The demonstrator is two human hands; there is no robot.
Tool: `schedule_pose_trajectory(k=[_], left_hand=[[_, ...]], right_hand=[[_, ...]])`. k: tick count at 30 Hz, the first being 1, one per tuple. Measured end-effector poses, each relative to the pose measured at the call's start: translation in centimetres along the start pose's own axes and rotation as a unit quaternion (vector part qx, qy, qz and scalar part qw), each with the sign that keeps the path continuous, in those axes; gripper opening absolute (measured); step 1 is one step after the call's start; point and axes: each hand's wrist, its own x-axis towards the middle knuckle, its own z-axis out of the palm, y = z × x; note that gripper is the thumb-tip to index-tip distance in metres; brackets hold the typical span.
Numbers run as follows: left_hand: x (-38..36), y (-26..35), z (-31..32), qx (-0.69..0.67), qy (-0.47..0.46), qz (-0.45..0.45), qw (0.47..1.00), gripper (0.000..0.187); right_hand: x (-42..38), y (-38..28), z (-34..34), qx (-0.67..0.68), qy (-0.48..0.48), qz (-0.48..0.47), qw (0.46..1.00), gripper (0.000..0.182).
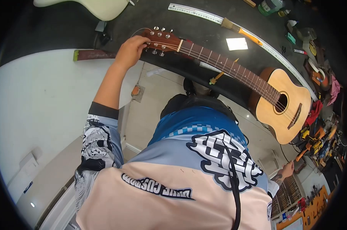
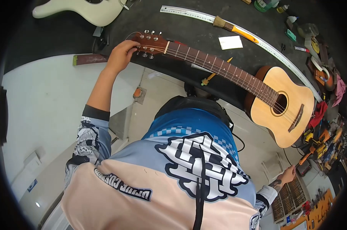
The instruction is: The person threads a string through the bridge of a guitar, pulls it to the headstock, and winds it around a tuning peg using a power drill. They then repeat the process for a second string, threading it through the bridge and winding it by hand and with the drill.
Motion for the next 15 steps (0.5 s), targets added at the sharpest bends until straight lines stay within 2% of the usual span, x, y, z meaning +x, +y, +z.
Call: schedule_pose_trajectory(k=[1, 4, 5, 7, 8, 9, 10, 11, 12, 13, 14, 15], left_hand=[[0.3, -0.3, -0.4, 0.016, -0.010, 0.030, 0.999, 0.018], [1.1, -0.7, -1.2, 0.048, -0.074, 0.042, 0.995, 0.016], [1.2, -0.6, -1.2, 0.051, -0.088, 0.051, 0.994, 0.016], [1.5, -0.2, -1.9, 0.057, -0.086, 0.094, 0.990, 0.019], [1.3, 0.0, -2.2, 0.067, -0.102, 0.084, 0.989, 0.021], [1.1, -0.4, -2.3, 0.081, -0.120, 0.064, 0.987, 0.023], [0.9, -1.3, -2.5, 0.124, -0.146, 0.062, 0.979, 0.025], [1.1, -0.7, -2.5, 0.096, -0.148, 0.102, 0.979, 0.026], [1.1, -2.1, -2.3, 0.068, -0.169, 0.093, 0.979, 0.028], [0.5, -4.2, -2.1, 0.090, -0.160, 0.090, 0.979, 0.031], [0.2, -6.6, -2.2, 0.152, -0.160, 0.157, 0.963, 0.041], [0.0, -6.8, -2.7, 0.164, -0.173, 0.159, 0.958, 0.054]], right_hand=[[0.7, 0.9, 0.4, 0.004, -0.001, 0.008, 1.000, 0.035], [1.7, 1.3, 1.4, 0.064, -0.012, 0.028, 0.997, 0.037], [2.0, 0.5, 1.5, 0.012, -0.017, 0.034, 0.999, 0.037], [2.9, 0.1, 1.8, 0.086, -0.067, 0.050, 0.993, 0.039], [3.6, -0.3, 1.4, 0.093, -0.097, 0.089, 0.987, 0.043], [7.0, 2.9, 1.4, 0.111, -0.116, 0.044, 0.986, 0.046], [5.6, 0.9, 1.8, 0.073, -0.058, 0.008, 0.996, 0.046], [4.9, -1.2, 1.3, -0.011, -0.060, -0.013, 0.998, 0.046], [5.9, -0.4, 2.3, 0.036, -0.026, 0.000, 0.999, 0.046], [3.5, -3.9, 2.4, 0.024, -0.007, -0.032, 0.999, 0.046], [2.4, -5.8, 2.3, 0.022, 0.000, -0.037, 0.999, 0.046], [2.8, -5.5, 2.8, 0.029, 0.012, -0.053, 0.998, 0.048]])
